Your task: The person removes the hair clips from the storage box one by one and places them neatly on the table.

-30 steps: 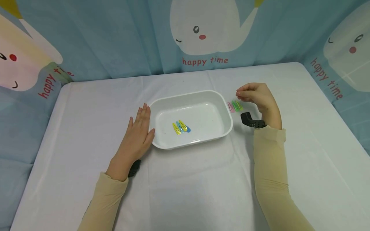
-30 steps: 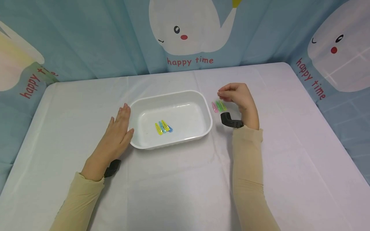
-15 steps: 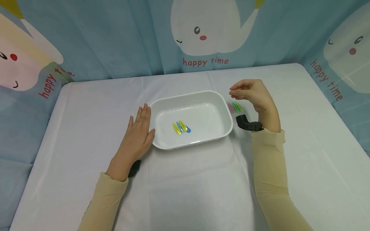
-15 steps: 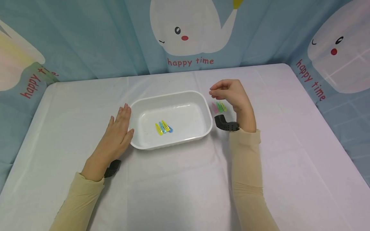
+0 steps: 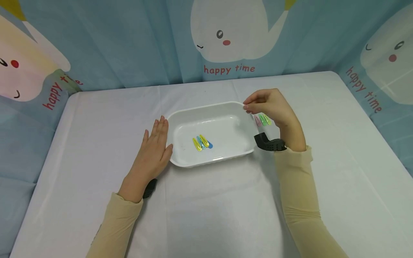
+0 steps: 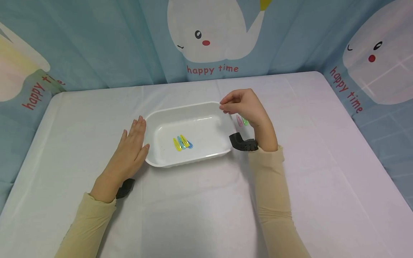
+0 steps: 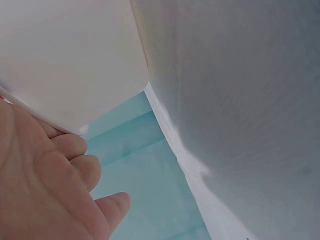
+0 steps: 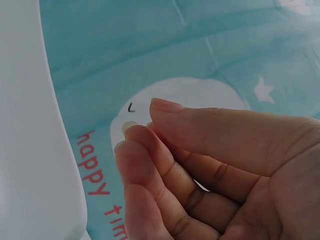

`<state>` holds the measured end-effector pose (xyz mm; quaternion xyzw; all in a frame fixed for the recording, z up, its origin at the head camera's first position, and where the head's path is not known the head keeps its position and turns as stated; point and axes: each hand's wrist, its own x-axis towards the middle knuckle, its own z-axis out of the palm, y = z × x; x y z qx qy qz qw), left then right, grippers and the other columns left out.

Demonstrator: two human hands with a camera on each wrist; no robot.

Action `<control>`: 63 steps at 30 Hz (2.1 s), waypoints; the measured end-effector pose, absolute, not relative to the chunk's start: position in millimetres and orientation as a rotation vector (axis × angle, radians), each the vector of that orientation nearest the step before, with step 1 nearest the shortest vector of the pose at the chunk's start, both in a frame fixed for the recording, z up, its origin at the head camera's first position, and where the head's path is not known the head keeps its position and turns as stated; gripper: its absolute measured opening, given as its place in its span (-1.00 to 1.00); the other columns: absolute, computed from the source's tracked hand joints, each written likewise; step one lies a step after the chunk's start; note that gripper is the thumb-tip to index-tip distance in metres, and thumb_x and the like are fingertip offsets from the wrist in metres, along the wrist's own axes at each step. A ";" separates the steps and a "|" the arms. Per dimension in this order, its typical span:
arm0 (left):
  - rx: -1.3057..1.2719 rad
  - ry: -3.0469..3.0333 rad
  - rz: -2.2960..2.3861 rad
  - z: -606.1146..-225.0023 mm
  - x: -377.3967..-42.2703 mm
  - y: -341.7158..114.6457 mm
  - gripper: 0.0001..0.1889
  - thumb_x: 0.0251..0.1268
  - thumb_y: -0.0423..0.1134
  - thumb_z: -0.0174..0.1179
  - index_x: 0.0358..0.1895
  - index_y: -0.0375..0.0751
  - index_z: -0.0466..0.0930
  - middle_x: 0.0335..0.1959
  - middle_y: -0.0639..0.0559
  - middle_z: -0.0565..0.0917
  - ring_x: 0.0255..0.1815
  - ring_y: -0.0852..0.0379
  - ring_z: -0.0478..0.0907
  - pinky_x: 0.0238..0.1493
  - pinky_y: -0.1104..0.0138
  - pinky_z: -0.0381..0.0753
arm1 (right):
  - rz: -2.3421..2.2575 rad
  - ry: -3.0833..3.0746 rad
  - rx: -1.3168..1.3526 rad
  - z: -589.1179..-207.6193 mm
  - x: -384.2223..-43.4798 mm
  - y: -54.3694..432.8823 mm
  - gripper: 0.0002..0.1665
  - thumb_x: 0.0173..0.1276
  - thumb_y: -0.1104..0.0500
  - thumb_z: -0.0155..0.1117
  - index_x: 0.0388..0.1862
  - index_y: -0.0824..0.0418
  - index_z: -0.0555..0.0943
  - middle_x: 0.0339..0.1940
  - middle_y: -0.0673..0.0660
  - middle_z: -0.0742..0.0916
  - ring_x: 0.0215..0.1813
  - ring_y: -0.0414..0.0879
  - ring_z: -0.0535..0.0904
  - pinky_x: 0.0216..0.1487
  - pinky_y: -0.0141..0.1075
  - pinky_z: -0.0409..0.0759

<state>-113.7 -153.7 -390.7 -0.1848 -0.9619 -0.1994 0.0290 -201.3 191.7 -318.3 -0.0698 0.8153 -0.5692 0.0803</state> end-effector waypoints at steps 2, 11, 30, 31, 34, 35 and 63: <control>-0.571 -2.963 -0.621 -390.1 -113.6 -154.4 -0.33 0.45 -0.16 -0.22 0.49 -0.34 -0.23 0.52 -0.10 -0.22 0.52 -0.02 -0.31 0.40 -0.10 -0.23 | -1.680 2.443 -0.235 -317.3 -201.5 188.0 -0.85 0.21 0.34 0.31 -0.27 0.43 0.65 -0.44 0.06 0.74 -0.35 0.00 0.66 -0.26 -0.31 0.61; -0.562 -2.954 -0.615 -386.4 -113.5 -157.4 -0.33 0.44 -0.15 -0.24 0.49 -0.34 -0.24 0.52 -0.11 -0.22 0.52 -0.01 -0.32 0.40 -0.10 -0.22 | -1.605 2.416 -0.328 -313.0 -200.2 167.1 -0.86 0.18 0.30 0.35 -0.31 0.37 0.65 -0.46 0.11 0.72 -0.39 -0.07 0.63 -0.26 -0.28 0.58; -0.591 -2.957 -0.642 -394.3 -113.2 -155.7 -0.31 0.43 -0.15 -0.21 0.49 -0.34 -0.26 0.52 -0.11 -0.22 0.52 -0.07 -0.27 0.38 -0.13 -0.21 | -1.393 2.401 -0.467 -324.6 -195.3 135.5 -0.86 0.22 0.28 0.31 -0.32 0.38 0.65 -0.42 0.21 0.70 -0.32 0.10 0.59 -0.21 -0.20 0.56; -0.589 -2.955 -0.641 -394.1 -113.0 -155.9 -0.31 0.43 -0.15 -0.21 0.49 -0.34 -0.26 0.52 -0.11 -0.22 0.52 -0.07 -0.27 0.38 -0.13 -0.21 | -1.385 2.396 -0.482 -324.6 -196.3 132.6 -0.86 0.22 0.28 0.31 -0.32 0.38 0.65 -0.41 0.21 0.70 -0.30 0.15 0.58 -0.20 -0.17 0.57; -0.584 -2.953 -0.629 -393.5 -112.7 -156.5 -0.31 0.44 -0.14 -0.22 0.49 -0.34 -0.26 0.52 -0.12 -0.21 0.52 -0.05 -0.28 0.38 -0.13 -0.21 | -1.352 2.385 -0.514 -323.4 -199.9 123.1 -0.89 0.22 0.29 0.29 -0.33 0.36 0.65 -0.42 0.20 0.71 -0.27 0.25 0.56 -0.19 -0.15 0.58; -0.582 -2.953 -0.625 -393.2 -112.6 -156.7 -0.31 0.44 -0.14 -0.22 0.49 -0.34 -0.27 0.52 -0.12 -0.21 0.52 -0.05 -0.29 0.38 -0.13 -0.21 | -1.336 2.384 -0.524 -323.0 -201.3 119.7 -0.90 0.22 0.30 0.29 -0.34 0.35 0.65 -0.43 0.19 0.71 -0.26 0.26 0.57 -0.19 -0.15 0.58; -0.579 -2.960 -0.611 -391.9 -112.4 -156.2 -0.30 0.44 -0.14 -0.22 0.49 -0.33 -0.29 0.52 -0.12 -0.23 0.52 -0.01 -0.34 0.39 -0.12 -0.22 | -0.744 2.363 -0.621 -353.5 -224.4 70.2 -0.94 0.12 0.32 0.34 -0.51 0.26 0.63 -0.58 0.05 0.63 -0.52 -0.16 0.47 -0.44 -0.39 0.44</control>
